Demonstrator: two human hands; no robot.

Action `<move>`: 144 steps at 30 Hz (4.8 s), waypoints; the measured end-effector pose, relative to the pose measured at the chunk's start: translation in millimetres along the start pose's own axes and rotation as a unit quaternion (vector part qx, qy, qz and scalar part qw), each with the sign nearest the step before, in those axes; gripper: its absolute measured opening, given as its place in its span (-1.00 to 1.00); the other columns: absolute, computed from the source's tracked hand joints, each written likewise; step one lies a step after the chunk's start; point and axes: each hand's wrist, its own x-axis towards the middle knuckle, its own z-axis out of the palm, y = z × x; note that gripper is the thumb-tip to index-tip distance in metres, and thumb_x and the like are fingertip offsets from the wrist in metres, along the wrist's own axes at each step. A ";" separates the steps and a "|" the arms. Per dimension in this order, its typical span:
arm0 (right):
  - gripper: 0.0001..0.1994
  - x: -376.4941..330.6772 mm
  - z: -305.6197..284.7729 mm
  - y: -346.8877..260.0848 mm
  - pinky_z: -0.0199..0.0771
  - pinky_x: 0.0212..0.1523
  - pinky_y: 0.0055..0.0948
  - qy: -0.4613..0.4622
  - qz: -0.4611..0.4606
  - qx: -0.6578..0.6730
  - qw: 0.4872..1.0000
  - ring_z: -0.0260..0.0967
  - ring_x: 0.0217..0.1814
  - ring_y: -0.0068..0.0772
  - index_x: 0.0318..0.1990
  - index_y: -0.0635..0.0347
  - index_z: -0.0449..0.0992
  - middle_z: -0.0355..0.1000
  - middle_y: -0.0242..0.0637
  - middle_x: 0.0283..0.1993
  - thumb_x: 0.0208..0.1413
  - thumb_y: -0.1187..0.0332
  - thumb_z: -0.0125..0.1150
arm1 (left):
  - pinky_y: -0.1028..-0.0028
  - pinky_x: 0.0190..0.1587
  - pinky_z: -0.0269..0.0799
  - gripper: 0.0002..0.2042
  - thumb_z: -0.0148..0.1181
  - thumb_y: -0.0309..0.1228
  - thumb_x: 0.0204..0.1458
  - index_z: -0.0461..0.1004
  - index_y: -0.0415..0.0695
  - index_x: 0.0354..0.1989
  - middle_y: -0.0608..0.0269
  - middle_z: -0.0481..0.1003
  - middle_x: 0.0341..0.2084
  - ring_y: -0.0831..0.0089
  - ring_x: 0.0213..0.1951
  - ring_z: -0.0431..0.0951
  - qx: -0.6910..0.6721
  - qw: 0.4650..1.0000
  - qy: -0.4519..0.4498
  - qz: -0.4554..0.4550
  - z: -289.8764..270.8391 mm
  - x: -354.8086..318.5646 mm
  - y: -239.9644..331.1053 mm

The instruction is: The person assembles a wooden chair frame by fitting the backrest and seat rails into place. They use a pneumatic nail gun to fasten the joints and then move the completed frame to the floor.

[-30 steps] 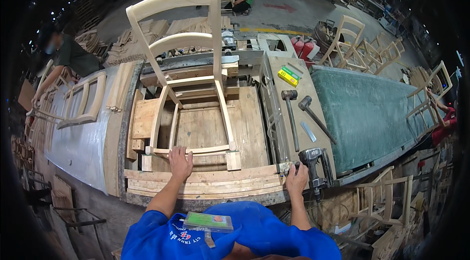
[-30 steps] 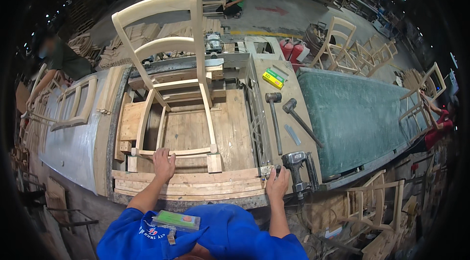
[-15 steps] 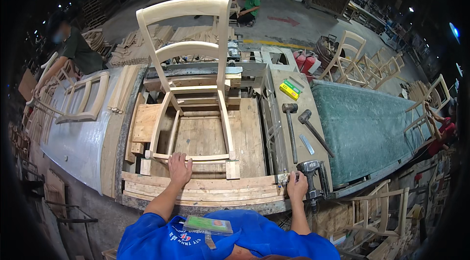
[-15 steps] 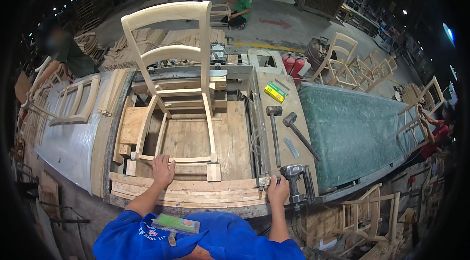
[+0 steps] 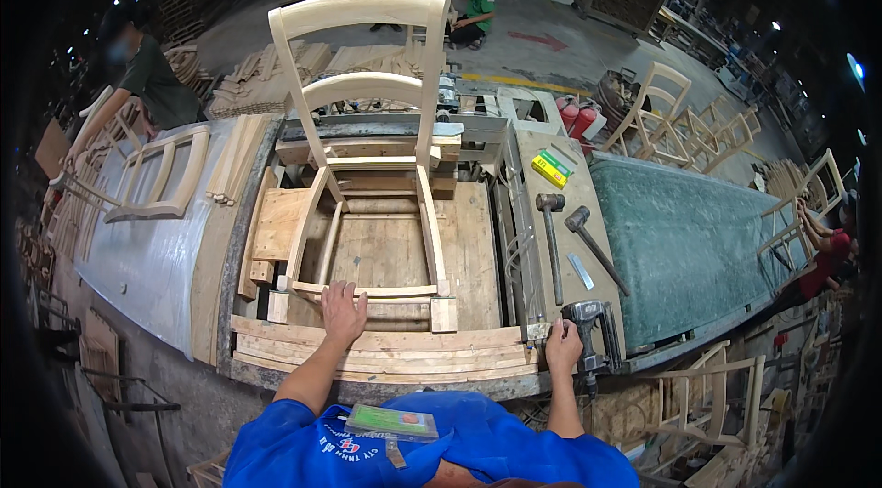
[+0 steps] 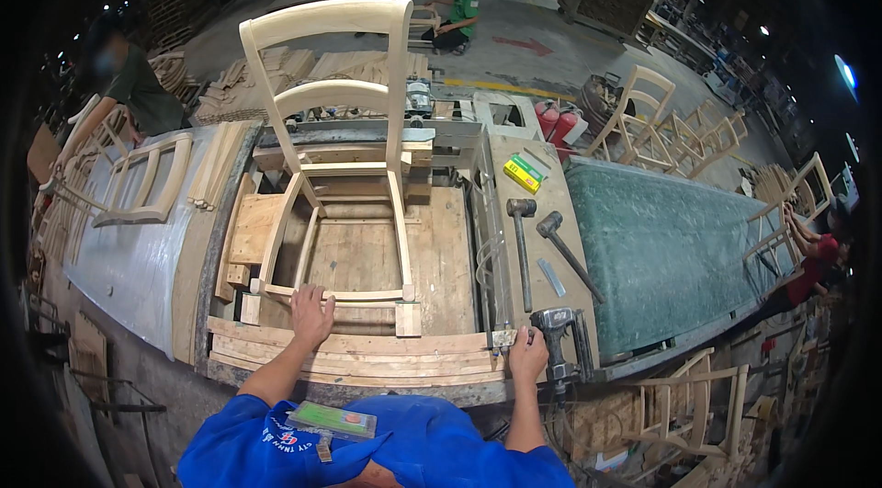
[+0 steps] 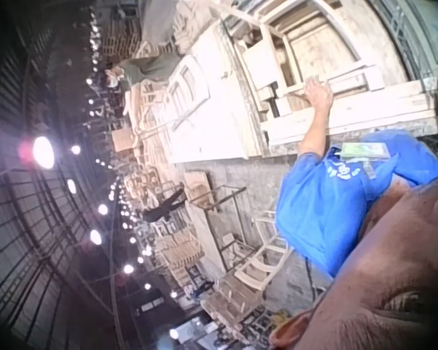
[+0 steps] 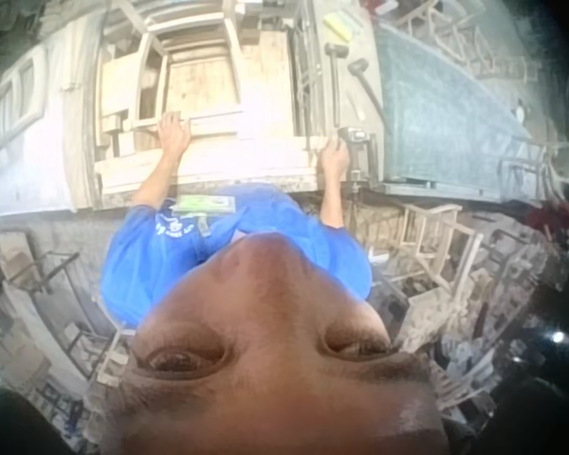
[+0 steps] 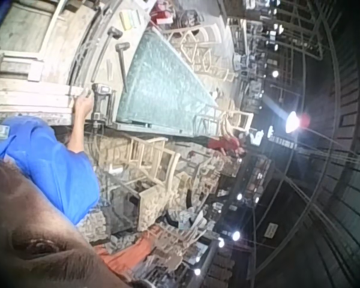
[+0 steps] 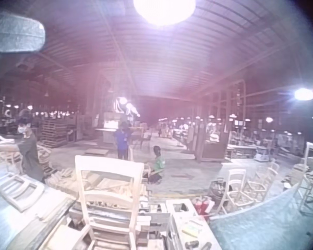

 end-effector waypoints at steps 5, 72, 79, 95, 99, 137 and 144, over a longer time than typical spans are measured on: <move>-0.63 0.0 1.1 -1.8 0.57 -0.09 0.00 0.002 0.005 -0.004 1.000 0.63 -0.17 0.17 0.00 0.30 0.63 0.65 0.09 -0.22 0.37 0.13 0.20 | -0.08 0.51 0.01 -0.57 0.18 -0.13 0.28 0.52 -0.22 0.14 -0.05 0.46 0.17 -0.01 0.36 0.29 -0.007 1.000 -0.003 -0.009 3.1 -3.3 -4.1; -0.56 39.3 -3.3 31.2 0.49 0.05 0.10 0.028 -0.100 -0.069 0.992 0.53 -0.02 0.34 -0.01 0.42 0.60 0.61 0.23 -0.07 0.37 0.09 0.22 | -0.04 0.54 0.02 -0.51 0.04 -0.05 0.37 0.53 -0.20 0.22 -0.10 0.48 0.18 -0.02 0.38 0.32 -0.023 0.999 -0.019 0.030 2.8 17.9 -12.7; -0.63 -2.6 4.0 -5.5 0.54 -0.02 -0.01 -0.003 -0.019 -0.123 0.992 0.59 -0.09 0.17 -0.04 0.31 0.58 0.64 0.04 -0.13 0.31 0.12 0.28 | -0.08 0.53 -0.05 -0.51 0.01 -0.09 0.37 0.49 -0.24 0.23 -0.14 0.40 0.30 -0.05 0.43 0.24 -0.002 0.999 -0.041 -0.033 12.4 -2.7 -24.5; -0.61 -11.4 6.7 -17.3 0.54 -0.03 -0.07 -0.032 -0.022 -0.105 0.994 0.60 -0.11 0.05 0.01 0.32 0.54 0.65 0.00 -0.16 0.34 0.11 0.26 | -0.02 0.55 -0.07 -0.51 -0.02 -0.08 0.40 0.46 -0.21 0.26 -0.09 0.40 0.25 0.00 0.42 0.22 0.013 0.999 -0.028 -0.031 13.9 -7.9 -34.5; -0.61 -10.7 5.9 -18.4 0.54 -0.03 -0.07 -0.026 -0.003 -0.095 0.995 0.61 -0.10 0.04 0.04 0.30 0.54 0.65 0.00 -0.15 0.34 0.10 0.27 | -0.03 0.58 -0.11 -0.47 -0.03 -0.05 0.40 0.44 -0.22 0.32 -0.11 0.39 0.30 -0.01 0.47 0.19 0.004 0.998 -0.054 -0.041 14.1 -4.3 -30.8; -0.38 -12.9 68.2 -61.2 0.22 0.40 0.24 0.002 -0.367 -0.103 0.924 0.25 0.40 0.44 0.35 0.46 0.38 0.34 0.37 0.34 0.39 0.06 0.16 | -0.06 0.57 -0.06 -0.50 0.01 -0.07 0.40 0.46 -0.24 0.25 -0.16 0.41 0.25 -0.09 0.43 0.25 -0.006 1.000 -0.002 -0.025 0.9 -19.8 -29.7; -0.27 -70.7 133.5 -101.3 0.22 0.42 0.20 -0.179 -0.370 0.000 0.912 0.21 0.44 0.45 0.50 0.50 0.16 0.24 0.39 0.43 0.44 0.02 0.07 | -0.06 0.57 -0.06 -0.52 0.04 -0.09 0.36 0.48 -0.24 0.21 -0.12 0.42 0.21 -0.07 0.42 0.26 -0.021 1.000 -0.005 -0.015 -0.5 -9.3 -22.7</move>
